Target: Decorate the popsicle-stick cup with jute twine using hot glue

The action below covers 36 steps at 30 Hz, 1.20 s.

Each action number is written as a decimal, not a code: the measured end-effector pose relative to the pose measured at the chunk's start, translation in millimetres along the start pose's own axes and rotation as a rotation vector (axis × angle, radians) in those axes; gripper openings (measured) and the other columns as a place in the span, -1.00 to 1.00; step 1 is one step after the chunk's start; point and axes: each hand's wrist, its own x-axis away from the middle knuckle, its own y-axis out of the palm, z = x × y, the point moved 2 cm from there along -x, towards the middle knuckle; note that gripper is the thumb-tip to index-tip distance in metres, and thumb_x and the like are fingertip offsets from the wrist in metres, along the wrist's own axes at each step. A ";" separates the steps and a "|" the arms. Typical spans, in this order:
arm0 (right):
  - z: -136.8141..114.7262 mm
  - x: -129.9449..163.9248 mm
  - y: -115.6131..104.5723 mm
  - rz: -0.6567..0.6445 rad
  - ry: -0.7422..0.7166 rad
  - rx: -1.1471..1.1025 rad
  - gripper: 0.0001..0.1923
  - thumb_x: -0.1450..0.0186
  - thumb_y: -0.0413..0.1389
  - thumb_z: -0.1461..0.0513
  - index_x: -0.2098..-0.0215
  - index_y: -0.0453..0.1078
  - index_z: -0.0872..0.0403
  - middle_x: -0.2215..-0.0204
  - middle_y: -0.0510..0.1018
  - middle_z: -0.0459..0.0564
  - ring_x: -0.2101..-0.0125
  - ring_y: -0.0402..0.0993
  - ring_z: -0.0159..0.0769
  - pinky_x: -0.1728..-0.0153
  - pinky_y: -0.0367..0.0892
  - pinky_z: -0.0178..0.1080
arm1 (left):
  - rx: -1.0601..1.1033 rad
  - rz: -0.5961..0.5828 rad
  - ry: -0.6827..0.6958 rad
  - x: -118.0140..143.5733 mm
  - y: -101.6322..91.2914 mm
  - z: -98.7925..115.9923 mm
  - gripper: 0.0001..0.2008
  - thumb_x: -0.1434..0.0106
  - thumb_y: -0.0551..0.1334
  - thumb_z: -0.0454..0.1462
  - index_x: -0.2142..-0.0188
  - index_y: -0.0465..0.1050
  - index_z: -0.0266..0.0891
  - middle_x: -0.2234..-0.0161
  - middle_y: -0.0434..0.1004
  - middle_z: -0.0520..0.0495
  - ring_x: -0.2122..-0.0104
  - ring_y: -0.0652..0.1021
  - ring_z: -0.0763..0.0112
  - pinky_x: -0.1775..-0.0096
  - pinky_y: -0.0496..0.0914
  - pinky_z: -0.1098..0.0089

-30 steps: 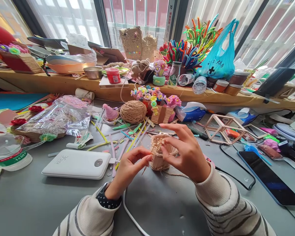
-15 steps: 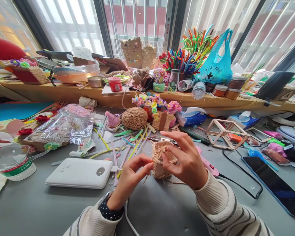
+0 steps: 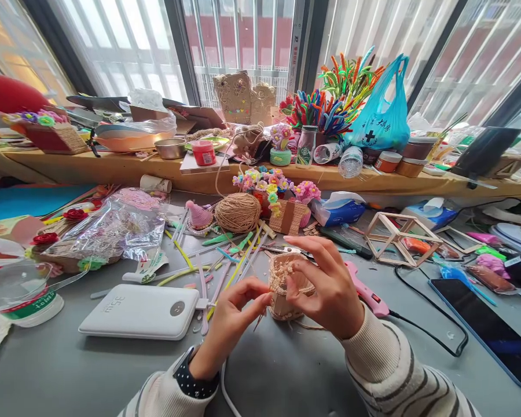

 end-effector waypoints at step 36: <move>15.6 -0.5 -9.1 0.089 0.341 -0.287 -0.93 -0.09 0.12 0.33 0.45 0.41 0.04 0.10 0.44 0.05 0.05 0.36 -0.17 0.00 0.28 -0.04 | -0.063 0.235 0.063 -3.9 -11.8 5.2 -0.79 -0.04 0.30 -0.14 0.45 0.45 -0.26 0.56 0.43 0.06 0.58 0.40 0.54 0.49 0.33 0.51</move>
